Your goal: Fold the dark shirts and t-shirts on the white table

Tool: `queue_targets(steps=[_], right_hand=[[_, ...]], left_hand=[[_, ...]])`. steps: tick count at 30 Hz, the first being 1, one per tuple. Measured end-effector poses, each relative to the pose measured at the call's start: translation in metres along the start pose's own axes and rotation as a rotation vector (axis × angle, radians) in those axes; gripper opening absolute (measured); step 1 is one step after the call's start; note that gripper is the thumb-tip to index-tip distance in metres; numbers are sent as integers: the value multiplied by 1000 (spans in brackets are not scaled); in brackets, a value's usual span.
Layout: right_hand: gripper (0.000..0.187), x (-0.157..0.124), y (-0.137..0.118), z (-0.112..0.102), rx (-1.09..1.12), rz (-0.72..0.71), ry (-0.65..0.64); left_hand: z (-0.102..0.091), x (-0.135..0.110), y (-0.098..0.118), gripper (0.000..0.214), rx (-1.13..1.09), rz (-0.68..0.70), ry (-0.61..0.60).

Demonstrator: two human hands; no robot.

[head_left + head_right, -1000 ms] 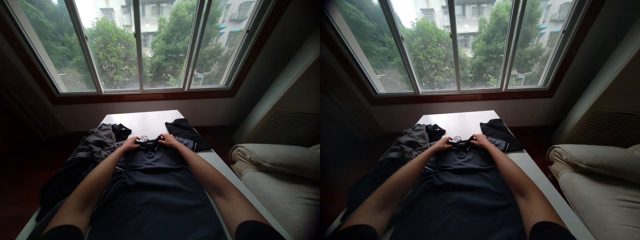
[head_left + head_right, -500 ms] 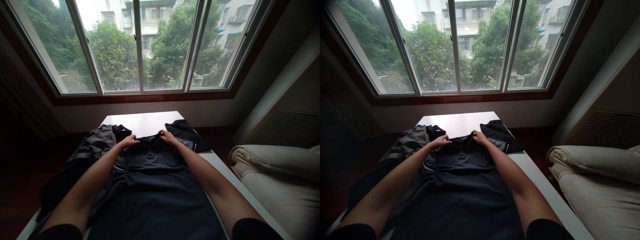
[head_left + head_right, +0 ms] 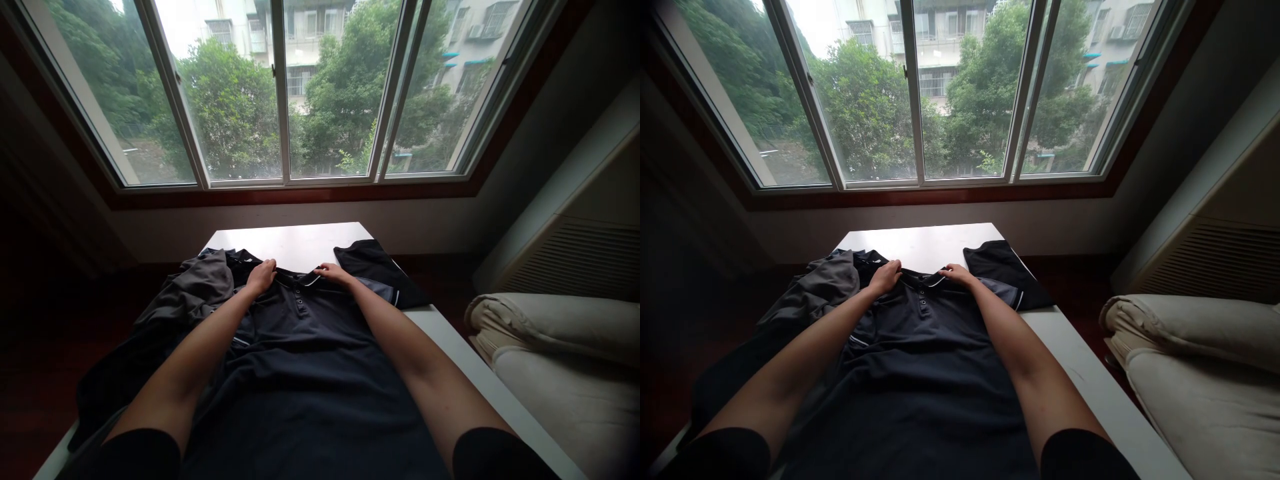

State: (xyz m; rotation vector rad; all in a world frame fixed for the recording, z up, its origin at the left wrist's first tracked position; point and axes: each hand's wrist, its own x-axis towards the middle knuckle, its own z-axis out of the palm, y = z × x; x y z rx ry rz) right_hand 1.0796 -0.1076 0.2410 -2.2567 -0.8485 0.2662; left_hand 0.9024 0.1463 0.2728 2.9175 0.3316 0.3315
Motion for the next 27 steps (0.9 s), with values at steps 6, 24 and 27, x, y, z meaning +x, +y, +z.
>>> queue_targets(steps=[6,24,27], right_hand=[[14,11,6,10,-34,-14,127],[23,-7,-23,35,-413,24,412],[23,-17,-33,40,-409,-47,447]], left_hand=[[17,8,6,9,54,-51,47],[26,8,35,33,-81,-342,-1],[29,-1,45,41,-103,-267,39]])
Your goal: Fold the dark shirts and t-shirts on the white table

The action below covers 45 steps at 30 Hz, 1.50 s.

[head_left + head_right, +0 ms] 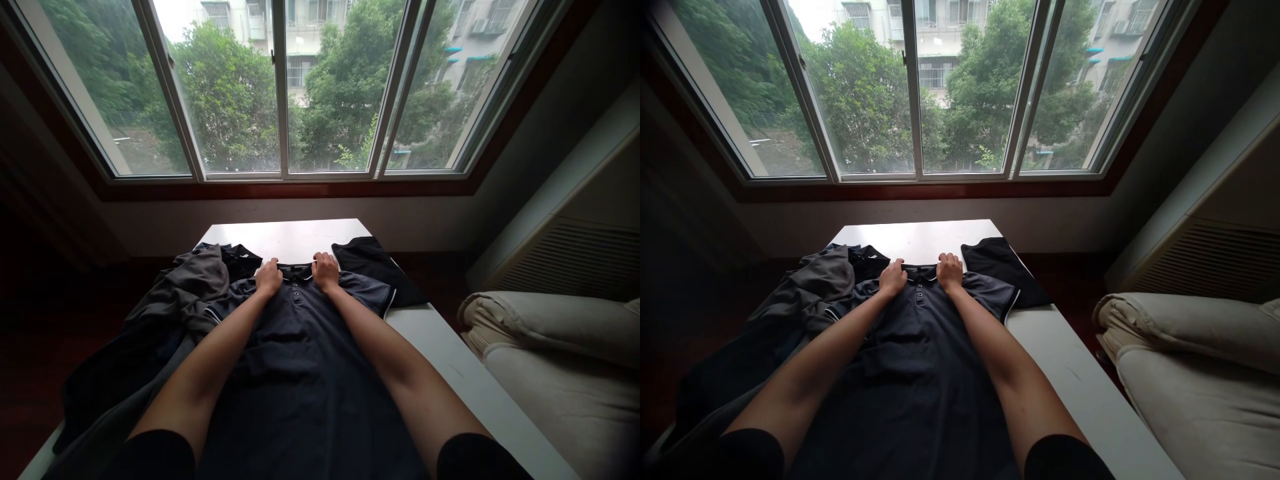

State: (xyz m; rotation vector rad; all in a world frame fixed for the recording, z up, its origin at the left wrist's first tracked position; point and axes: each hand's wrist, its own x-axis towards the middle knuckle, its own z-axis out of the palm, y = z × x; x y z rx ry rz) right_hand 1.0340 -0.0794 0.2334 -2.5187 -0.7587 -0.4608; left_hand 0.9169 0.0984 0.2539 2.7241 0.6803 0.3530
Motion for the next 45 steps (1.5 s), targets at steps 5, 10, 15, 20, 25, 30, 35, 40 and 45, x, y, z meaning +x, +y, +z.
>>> queue_targets(steps=[5,10,15,20,25,30,35,40,45], right_hand=[[30,-29,-12,5,54,-75,-152],[50,-48,-12,21,4,-142,-214],[57,-36,-3,30,60,-113,-302],[57,-23,3,30,98,-89,-324],[54,-30,-12,25,112,-52,-277],[54,-51,-62,15,146,-217,-217],[51,-87,-108,8,298,-456,-308],[56,-115,-120,17,233,-528,-429],[64,-119,-121,22,181,-532,-462]], left_hand=[[-1,-20,-8,40,21,114,73],[-28,-39,-57,40,128,59,111],[-70,-85,-112,27,276,90,94],[-91,-166,-139,35,372,57,43],[-94,-229,-144,79,385,-19,43],[-109,-234,-172,95,299,-148,-89],[-134,-229,-215,92,279,-97,-141],[-149,-231,-242,85,288,-106,-122],[-147,-233,-212,78,327,17,44]])
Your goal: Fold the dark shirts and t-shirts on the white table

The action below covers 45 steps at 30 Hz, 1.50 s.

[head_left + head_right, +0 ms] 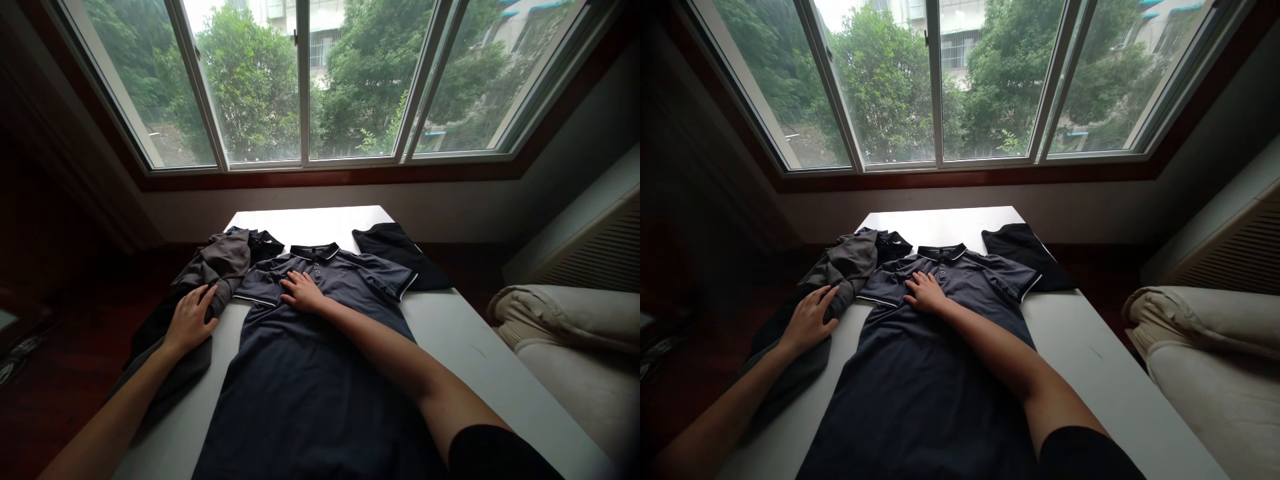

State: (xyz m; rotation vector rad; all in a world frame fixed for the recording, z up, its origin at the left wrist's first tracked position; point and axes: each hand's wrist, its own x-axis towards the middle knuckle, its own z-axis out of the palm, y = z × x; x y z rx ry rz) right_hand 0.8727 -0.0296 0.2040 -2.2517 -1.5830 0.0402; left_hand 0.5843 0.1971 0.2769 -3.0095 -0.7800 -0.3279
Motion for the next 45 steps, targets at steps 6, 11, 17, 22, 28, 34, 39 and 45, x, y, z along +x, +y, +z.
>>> queue_targets(steps=[6,11,17,22,28,34,39,45], right_hand=[[60,-4,0,-4,8,-24,21],[56,-13,5,-5,11,-46,43],[57,-28,8,-6,-4,-56,59],[56,-34,9,-7,-3,-77,74],[42,-43,1,-18,92,-138,179],[33,-96,2,-40,157,-206,207],[31,-109,51,-63,133,24,248],[34,-78,104,-74,15,328,234]], left_hand=[[0,7,64,39,-197,45,-96],[28,48,81,58,-359,-212,-185],[61,97,95,67,-450,-317,-147],[61,105,100,20,-322,-264,-145],[46,104,87,25,-272,-344,192],[41,89,99,39,-224,-62,340],[49,98,140,27,-340,257,147],[77,143,189,45,-312,152,-152]])
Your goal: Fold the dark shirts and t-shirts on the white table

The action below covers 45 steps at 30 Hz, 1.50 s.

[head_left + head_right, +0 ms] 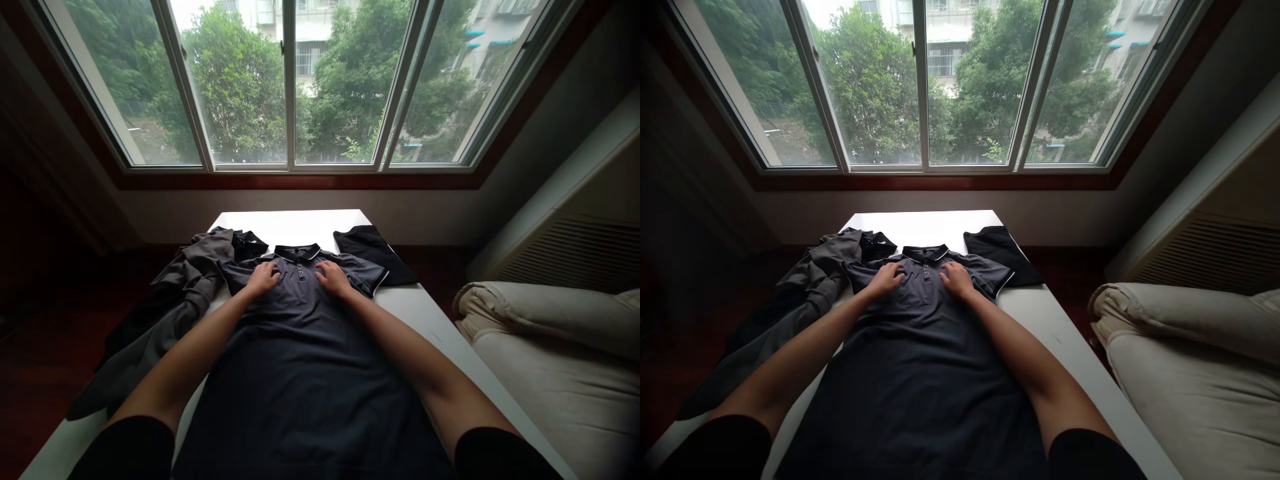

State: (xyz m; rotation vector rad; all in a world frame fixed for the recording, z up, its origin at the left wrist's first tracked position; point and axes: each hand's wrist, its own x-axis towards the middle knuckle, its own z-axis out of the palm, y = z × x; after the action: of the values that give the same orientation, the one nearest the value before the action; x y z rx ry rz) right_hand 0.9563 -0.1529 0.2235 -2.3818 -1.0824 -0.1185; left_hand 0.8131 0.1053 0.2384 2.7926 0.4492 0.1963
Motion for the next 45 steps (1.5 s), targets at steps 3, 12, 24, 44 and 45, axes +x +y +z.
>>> queue_targets(steps=[3,12,24,44,45], right_hand=[[40,13,2,11,-80,45,4],[41,54,3,23,-166,69,-25],[52,76,26,42,-157,92,-125],[52,-45,5,-11,-46,-180,-120],[51,-66,3,-18,-35,-201,-135]], left_hand=[[12,21,8,60,28,-91,-26],[25,59,20,66,104,-55,-75],[38,111,-5,86,42,-48,-220],[17,-25,6,53,-3,304,24],[14,-48,6,52,-4,344,13]])
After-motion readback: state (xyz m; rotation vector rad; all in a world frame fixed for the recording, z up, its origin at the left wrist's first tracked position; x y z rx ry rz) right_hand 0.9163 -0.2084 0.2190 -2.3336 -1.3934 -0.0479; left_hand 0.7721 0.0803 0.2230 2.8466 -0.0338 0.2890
